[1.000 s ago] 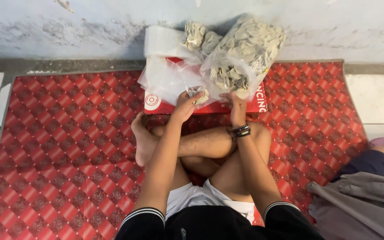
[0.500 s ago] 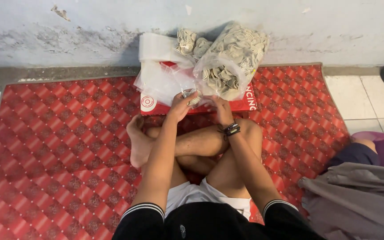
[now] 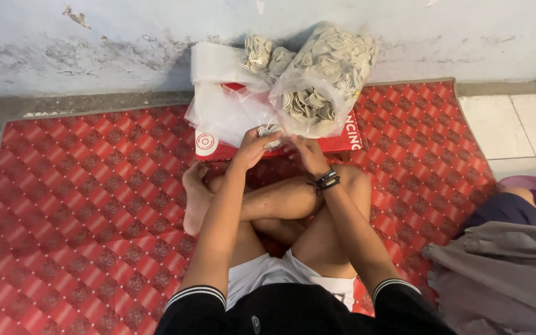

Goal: A person sitting on the floor packs small decorative rings into a plastic bag.

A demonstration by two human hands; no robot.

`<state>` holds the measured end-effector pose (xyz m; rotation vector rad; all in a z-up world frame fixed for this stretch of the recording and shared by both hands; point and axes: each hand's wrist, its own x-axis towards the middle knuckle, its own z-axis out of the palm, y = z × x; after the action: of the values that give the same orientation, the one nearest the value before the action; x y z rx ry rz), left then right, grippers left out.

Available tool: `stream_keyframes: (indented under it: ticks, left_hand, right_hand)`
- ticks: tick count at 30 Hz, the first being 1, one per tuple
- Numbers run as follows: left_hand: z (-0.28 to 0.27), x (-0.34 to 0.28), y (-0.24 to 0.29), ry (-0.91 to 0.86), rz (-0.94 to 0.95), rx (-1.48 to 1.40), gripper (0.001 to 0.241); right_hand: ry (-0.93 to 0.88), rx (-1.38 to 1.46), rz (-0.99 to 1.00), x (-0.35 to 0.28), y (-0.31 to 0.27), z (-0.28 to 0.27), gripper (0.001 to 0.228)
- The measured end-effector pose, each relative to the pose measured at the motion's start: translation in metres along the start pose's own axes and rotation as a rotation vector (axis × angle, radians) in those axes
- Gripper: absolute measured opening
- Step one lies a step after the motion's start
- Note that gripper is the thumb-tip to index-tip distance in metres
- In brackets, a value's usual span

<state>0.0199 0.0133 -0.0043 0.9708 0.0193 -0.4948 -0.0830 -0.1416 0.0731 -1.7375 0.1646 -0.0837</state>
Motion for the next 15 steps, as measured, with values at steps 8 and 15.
stream_keyframes:
  ticks: [8, 15]
  left_hand:
    - [0.006, -0.008, 0.012, -0.035, 0.013, -0.057, 0.038]
    - [-0.011, 0.011, -0.005, -0.049, -0.021, -0.112, 0.042]
  right_hand:
    - [-0.032, 0.110, -0.082, 0.014, 0.044, -0.012, 0.042]
    - [0.187, 0.242, -0.102, 0.005, 0.049, -0.028, 0.048]
